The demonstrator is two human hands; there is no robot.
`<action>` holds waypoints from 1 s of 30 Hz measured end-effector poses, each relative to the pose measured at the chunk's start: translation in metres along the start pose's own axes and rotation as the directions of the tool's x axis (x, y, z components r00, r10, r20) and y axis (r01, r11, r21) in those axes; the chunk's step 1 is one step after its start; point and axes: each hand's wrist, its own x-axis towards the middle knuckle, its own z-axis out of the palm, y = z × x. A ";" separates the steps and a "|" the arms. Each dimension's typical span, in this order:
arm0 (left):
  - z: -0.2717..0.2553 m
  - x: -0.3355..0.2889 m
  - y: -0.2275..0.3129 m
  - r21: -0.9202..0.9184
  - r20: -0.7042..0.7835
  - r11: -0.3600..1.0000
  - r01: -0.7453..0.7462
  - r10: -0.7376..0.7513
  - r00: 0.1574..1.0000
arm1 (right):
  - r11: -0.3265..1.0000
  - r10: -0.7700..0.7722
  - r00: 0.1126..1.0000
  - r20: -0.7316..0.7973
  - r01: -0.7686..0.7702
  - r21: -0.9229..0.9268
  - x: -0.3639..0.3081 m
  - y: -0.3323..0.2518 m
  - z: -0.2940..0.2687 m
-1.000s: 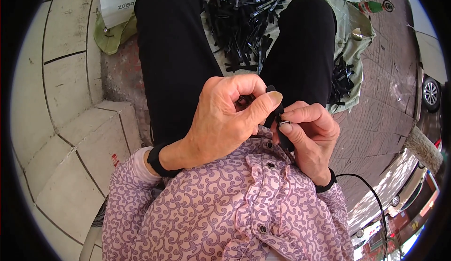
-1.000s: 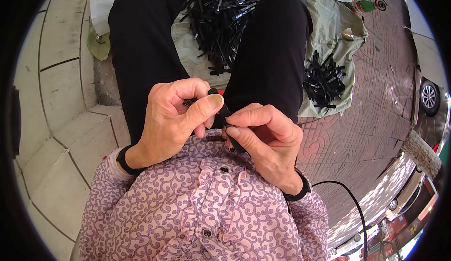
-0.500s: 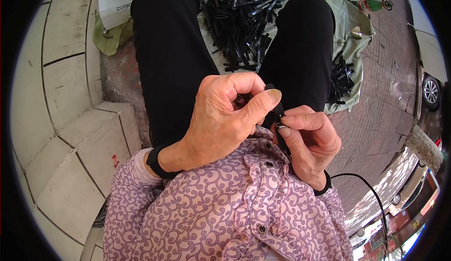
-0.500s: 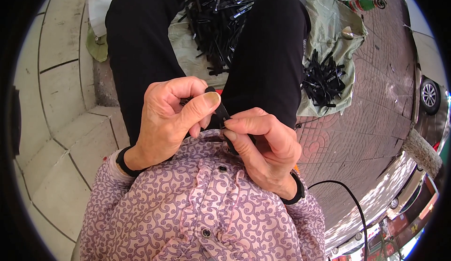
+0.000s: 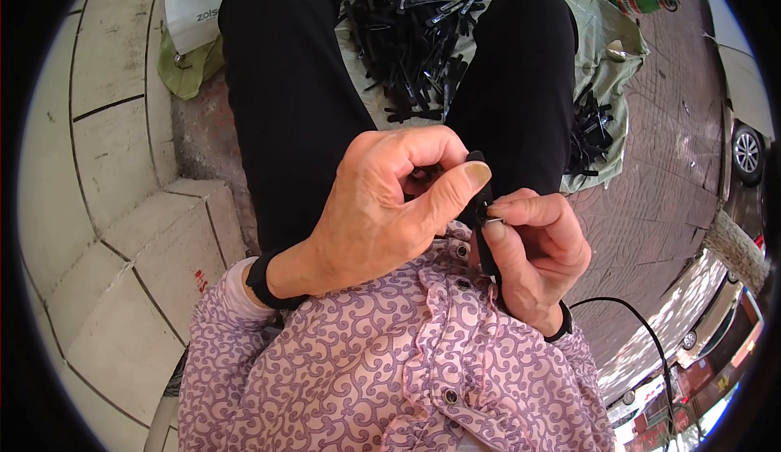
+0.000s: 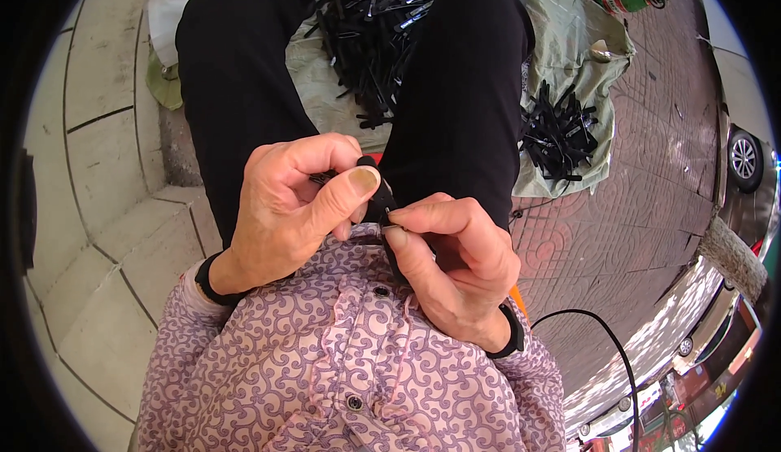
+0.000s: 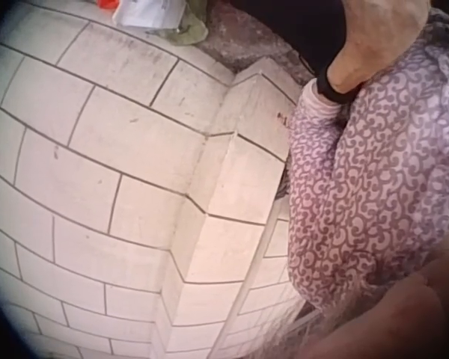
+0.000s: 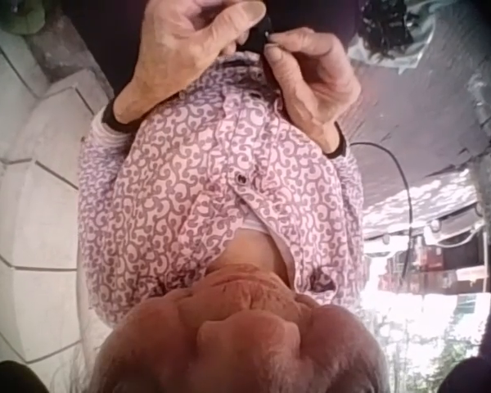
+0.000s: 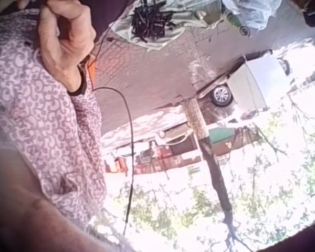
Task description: Assembling plastic buckles onto black straps.
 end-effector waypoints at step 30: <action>0.005 0.001 -0.003 0.388 0.088 0.803 -0.452 0.456 0.886 | 0.948 0.284 0.959 -0.001 -0.280 0.149 0.015 -0.013 -0.001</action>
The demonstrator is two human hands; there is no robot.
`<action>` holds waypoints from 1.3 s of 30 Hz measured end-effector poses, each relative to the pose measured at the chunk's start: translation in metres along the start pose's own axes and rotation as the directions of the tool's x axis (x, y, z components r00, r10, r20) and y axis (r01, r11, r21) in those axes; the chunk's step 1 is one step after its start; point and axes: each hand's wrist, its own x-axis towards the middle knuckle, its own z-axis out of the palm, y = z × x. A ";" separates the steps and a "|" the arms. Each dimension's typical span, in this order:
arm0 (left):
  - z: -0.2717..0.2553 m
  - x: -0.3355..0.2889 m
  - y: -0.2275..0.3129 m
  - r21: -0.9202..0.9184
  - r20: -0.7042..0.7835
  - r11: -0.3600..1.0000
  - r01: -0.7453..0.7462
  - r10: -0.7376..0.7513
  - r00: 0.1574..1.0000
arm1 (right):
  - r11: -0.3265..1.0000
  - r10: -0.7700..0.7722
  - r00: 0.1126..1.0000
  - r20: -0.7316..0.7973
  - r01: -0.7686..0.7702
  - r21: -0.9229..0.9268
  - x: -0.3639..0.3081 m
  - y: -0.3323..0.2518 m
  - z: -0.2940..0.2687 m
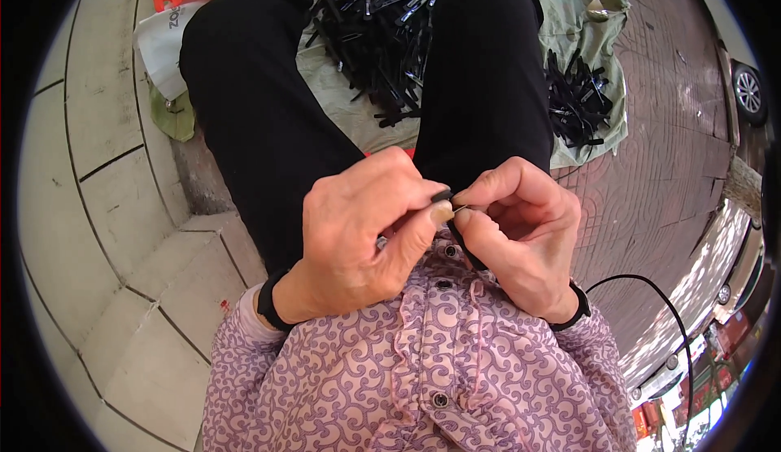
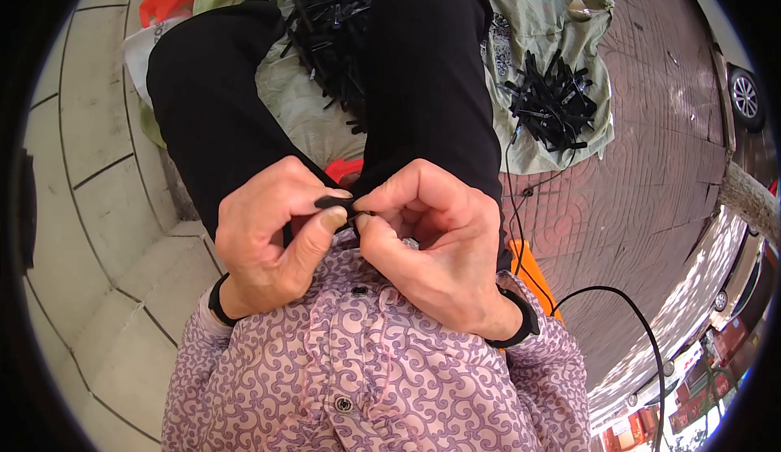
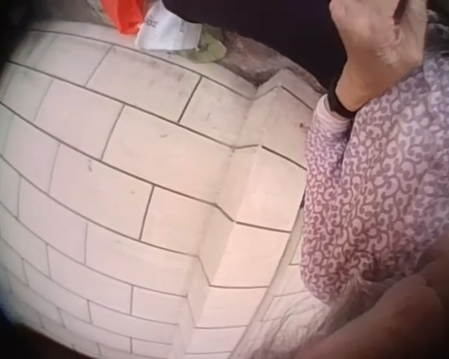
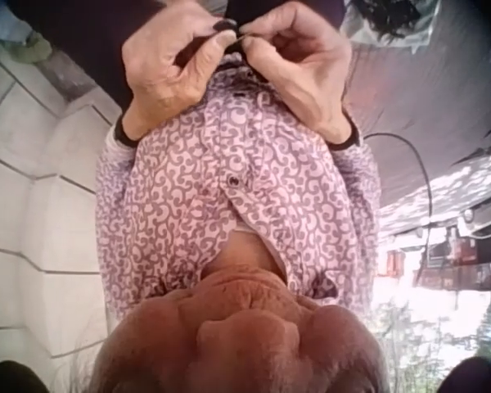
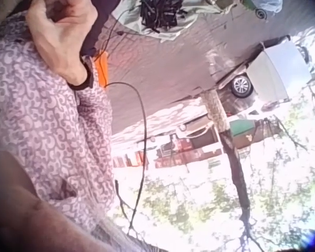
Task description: Assembling plastic buckles onto black straps.
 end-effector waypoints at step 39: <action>-0.003 -0.007 -0.003 0.102 -0.045 0.993 0.064 -0.060 0.997 | 0.999 0.037 0.992 0.124 -0.037 -0.005 0.017 0.005 -0.005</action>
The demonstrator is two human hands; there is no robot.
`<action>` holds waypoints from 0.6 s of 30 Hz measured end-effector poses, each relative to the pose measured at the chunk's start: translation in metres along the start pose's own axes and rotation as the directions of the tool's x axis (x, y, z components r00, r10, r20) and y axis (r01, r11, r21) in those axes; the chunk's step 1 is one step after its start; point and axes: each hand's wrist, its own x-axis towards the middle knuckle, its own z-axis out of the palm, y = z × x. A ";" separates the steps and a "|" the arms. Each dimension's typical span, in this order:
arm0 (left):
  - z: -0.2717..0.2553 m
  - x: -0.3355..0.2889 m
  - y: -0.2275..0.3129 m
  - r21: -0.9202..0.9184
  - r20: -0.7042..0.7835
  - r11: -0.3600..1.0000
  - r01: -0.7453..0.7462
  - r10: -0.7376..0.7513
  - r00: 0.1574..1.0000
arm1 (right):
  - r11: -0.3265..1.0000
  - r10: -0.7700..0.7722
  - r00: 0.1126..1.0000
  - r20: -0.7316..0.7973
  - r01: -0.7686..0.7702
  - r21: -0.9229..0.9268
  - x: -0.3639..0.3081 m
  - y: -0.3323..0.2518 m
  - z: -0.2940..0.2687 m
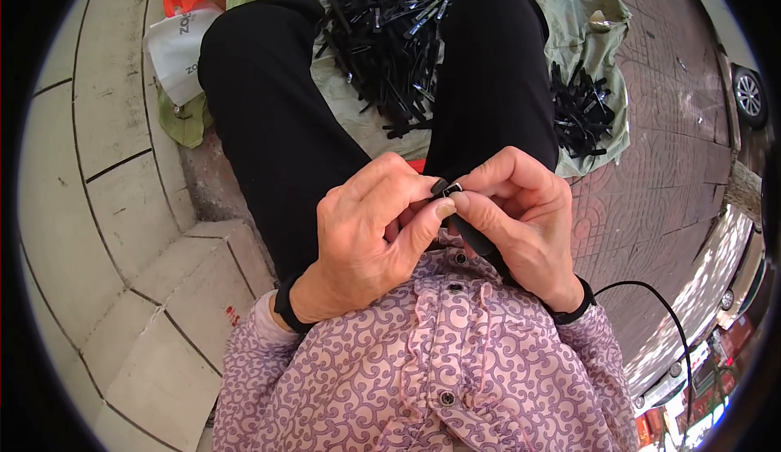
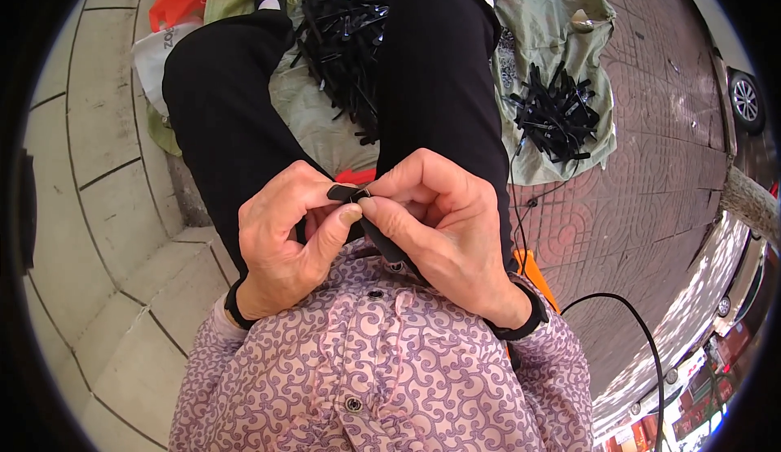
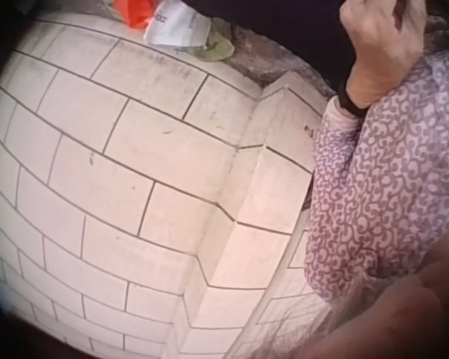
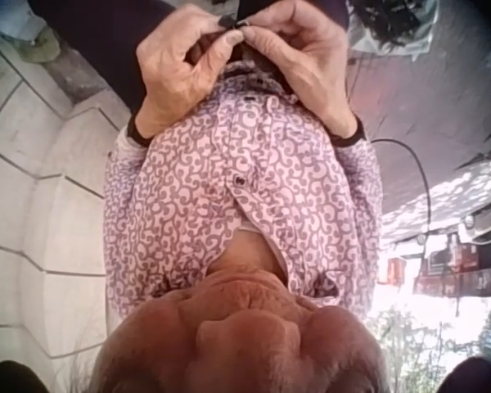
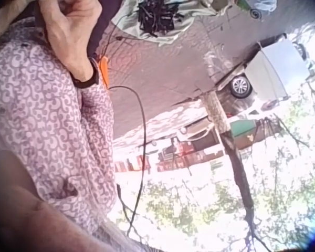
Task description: Assembling plastic buckles onto black straps.
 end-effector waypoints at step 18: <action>0.002 0.000 -0.017 -0.311 -0.020 0.930 0.198 -0.214 0.977 | 0.834 0.253 0.937 0.240 -0.337 0.437 0.012 0.003 -0.002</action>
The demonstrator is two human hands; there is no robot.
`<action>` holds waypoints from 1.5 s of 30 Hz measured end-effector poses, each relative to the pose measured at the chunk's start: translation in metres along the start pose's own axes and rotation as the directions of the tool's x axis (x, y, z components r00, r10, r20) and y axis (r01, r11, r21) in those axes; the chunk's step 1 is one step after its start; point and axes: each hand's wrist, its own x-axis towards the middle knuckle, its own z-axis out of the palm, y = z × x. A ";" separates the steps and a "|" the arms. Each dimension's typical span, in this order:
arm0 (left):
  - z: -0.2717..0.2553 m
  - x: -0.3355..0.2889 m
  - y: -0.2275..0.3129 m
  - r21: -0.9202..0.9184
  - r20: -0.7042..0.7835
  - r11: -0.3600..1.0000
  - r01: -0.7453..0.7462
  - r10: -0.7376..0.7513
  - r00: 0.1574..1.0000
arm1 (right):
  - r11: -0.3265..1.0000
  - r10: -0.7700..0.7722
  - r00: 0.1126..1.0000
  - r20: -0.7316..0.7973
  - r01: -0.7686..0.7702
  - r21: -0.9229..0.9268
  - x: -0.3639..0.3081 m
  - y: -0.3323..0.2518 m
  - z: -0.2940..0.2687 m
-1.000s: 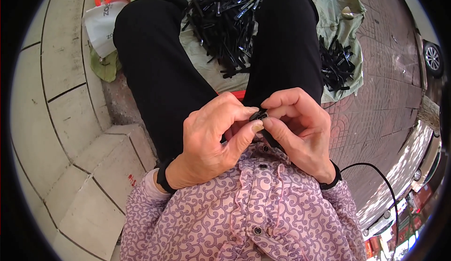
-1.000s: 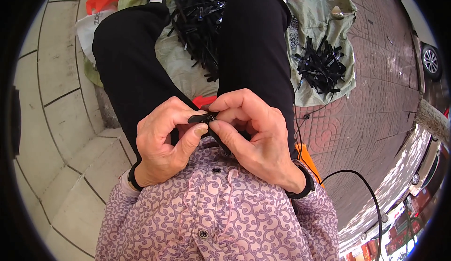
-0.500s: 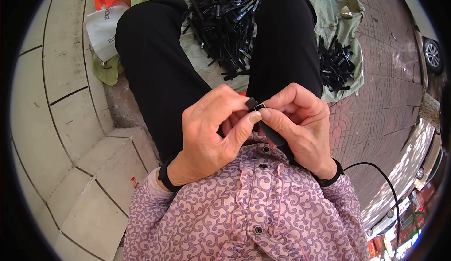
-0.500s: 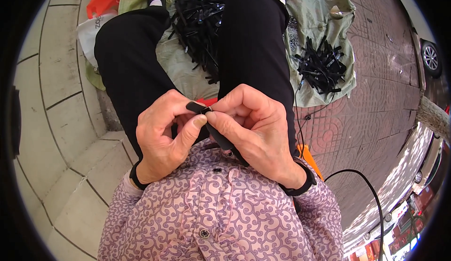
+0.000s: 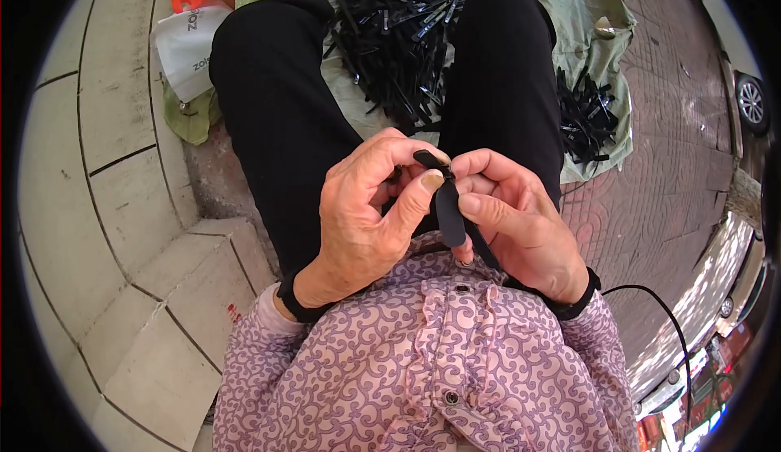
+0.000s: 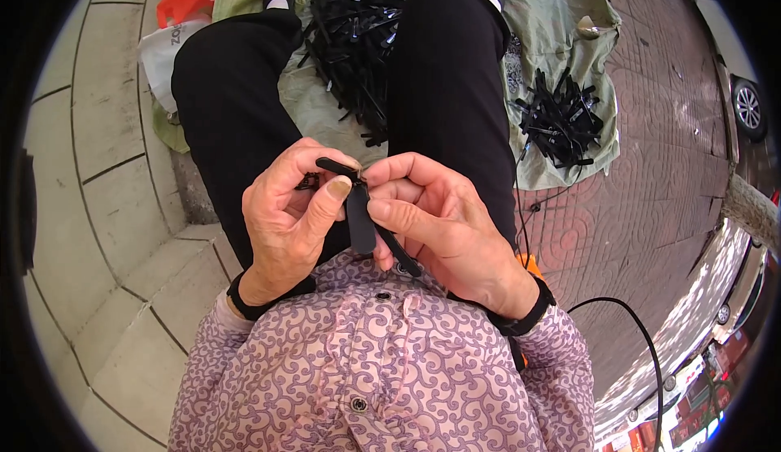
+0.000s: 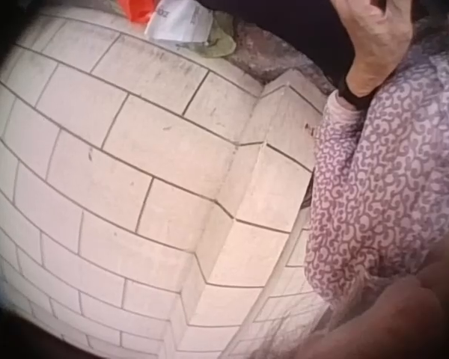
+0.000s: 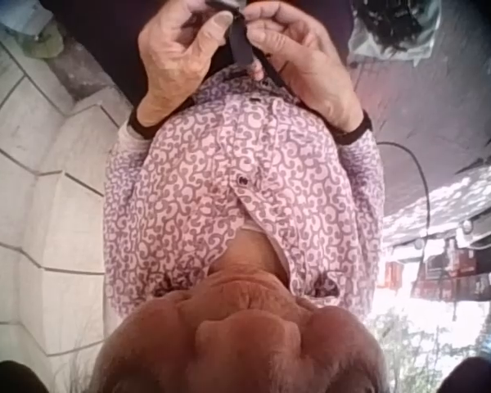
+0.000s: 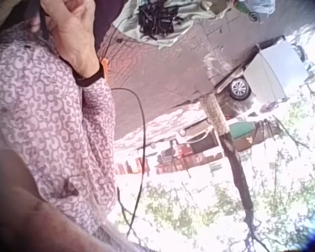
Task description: Assembling plastic buckles onto black straps.
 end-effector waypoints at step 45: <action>-0.005 -0.013 0.023 -0.525 0.277 0.724 0.448 -0.352 0.894 | 0.840 -0.392 0.920 -0.004 0.357 -0.408 -0.009 0.008 0.014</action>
